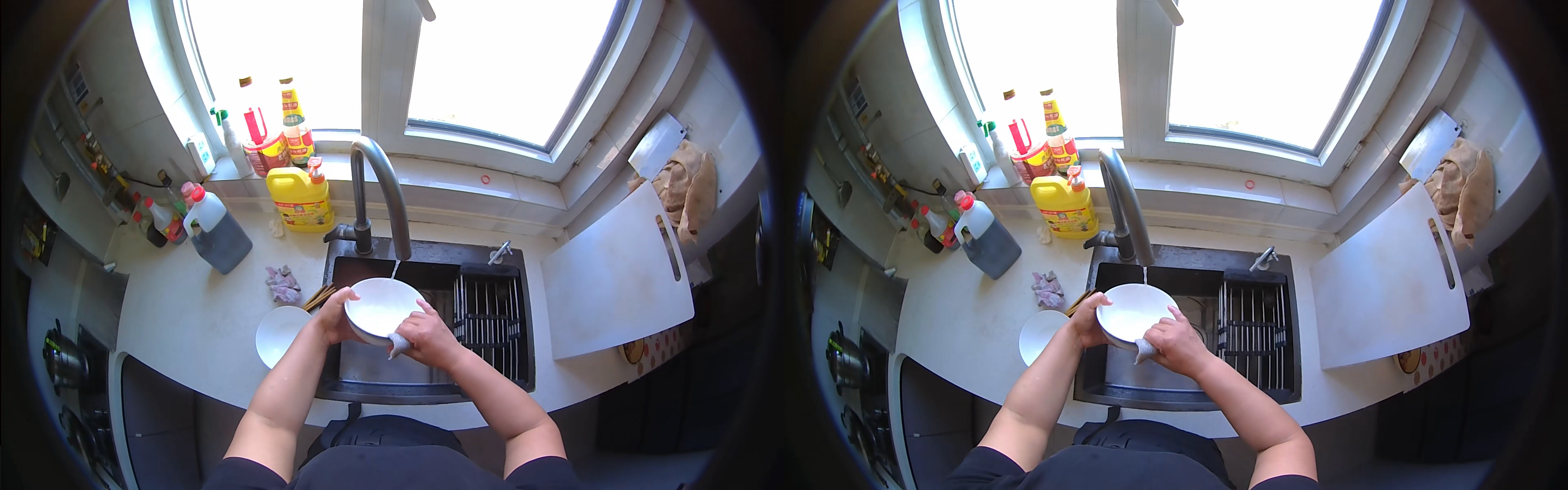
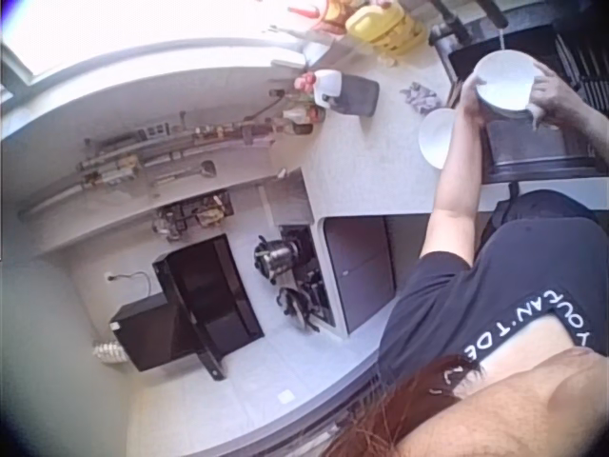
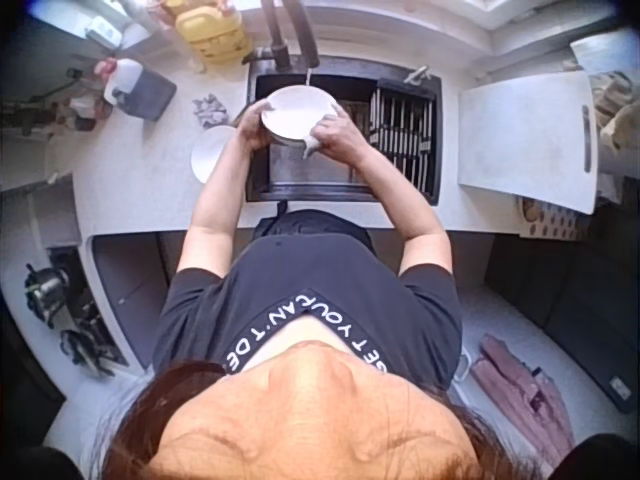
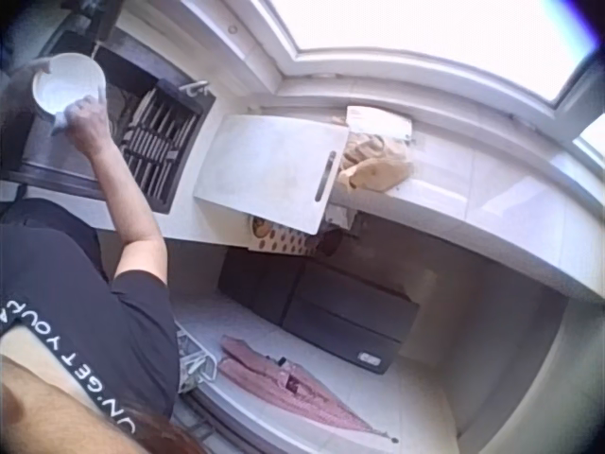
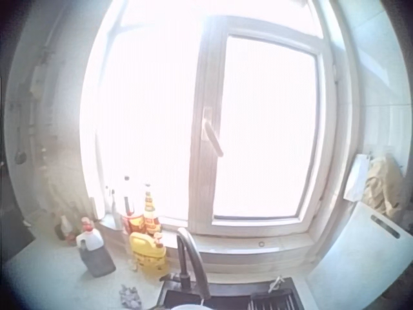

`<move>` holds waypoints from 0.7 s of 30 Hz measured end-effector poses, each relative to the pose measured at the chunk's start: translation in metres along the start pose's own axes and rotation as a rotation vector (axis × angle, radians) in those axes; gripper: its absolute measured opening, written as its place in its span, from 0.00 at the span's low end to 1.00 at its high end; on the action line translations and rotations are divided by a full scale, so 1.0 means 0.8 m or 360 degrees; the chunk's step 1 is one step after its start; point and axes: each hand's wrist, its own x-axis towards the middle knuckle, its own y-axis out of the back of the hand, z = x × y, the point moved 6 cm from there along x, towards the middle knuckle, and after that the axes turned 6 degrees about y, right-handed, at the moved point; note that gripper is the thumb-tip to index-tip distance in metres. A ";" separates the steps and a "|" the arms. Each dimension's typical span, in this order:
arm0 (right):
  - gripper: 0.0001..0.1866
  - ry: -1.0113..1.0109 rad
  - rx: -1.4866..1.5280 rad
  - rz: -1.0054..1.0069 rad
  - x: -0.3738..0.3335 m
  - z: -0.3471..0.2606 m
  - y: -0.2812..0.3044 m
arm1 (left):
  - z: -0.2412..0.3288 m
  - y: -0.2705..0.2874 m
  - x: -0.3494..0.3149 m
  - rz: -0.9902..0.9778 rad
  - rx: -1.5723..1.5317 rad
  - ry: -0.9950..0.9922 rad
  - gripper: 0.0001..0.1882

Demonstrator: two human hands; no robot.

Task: The person washes chopsticks and bowls using a sponge in a kitchen sink.

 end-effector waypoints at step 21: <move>0.21 -0.1494 0.1859 0.1301 -0.023 0.044 -0.098 | -0.046 -0.003 -0.087 0.0086 -0.0364 -0.0617 0.25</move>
